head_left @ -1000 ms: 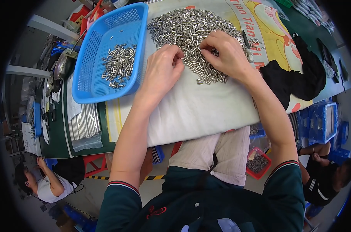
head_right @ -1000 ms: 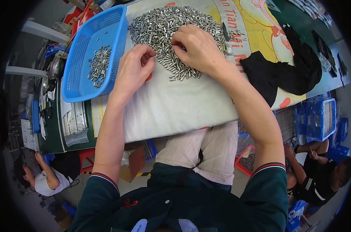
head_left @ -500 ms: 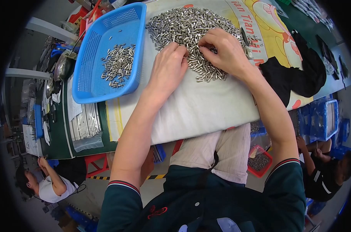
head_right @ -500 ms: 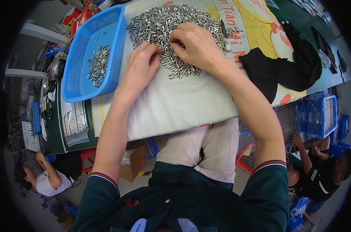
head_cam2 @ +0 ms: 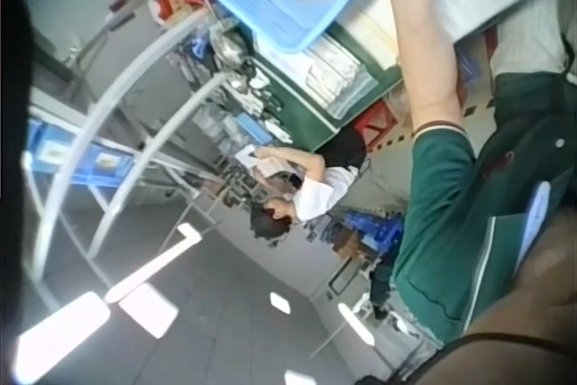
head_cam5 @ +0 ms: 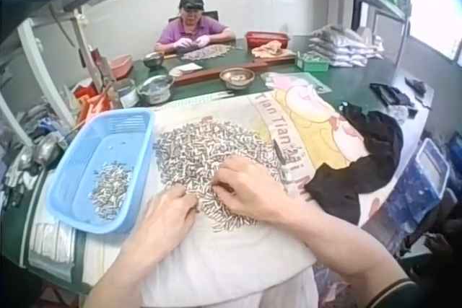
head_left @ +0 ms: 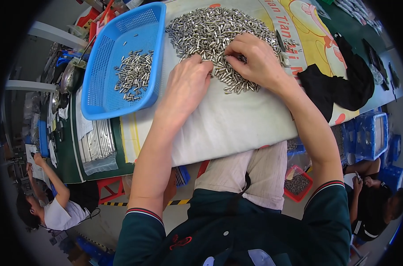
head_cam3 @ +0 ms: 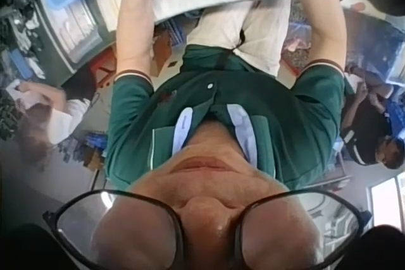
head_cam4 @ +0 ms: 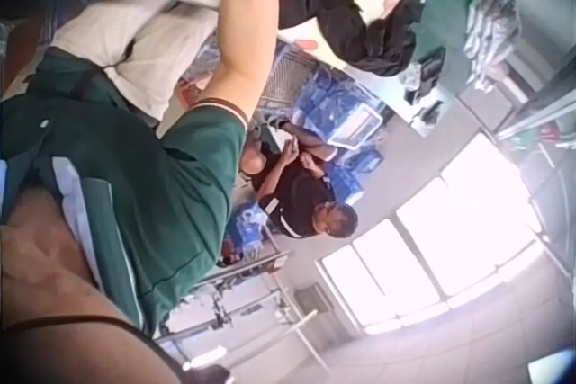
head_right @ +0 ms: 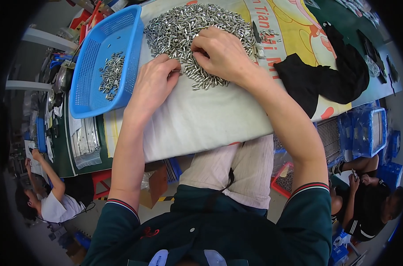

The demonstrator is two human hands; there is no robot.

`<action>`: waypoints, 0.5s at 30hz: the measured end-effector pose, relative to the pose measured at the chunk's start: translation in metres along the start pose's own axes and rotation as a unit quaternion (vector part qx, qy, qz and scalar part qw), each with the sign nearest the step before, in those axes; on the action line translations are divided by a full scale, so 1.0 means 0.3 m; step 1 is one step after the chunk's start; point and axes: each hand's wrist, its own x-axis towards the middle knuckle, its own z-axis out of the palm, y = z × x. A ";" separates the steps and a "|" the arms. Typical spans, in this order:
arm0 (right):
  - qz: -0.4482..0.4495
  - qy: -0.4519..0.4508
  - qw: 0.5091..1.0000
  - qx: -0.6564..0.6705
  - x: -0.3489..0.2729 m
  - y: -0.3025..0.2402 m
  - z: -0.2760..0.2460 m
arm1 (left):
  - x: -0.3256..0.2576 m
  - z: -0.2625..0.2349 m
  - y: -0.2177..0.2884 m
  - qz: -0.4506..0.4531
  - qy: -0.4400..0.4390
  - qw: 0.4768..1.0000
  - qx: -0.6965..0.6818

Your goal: Picking up small metal hardware pieces and using a handheld manual press tool to attach them to a black fabric component.

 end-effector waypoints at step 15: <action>-0.003 -0.040 0.999 0.015 -0.008 -0.101 0.089 | 0.006 -0.021 -0.009 -0.033 -0.012 0.999 -0.032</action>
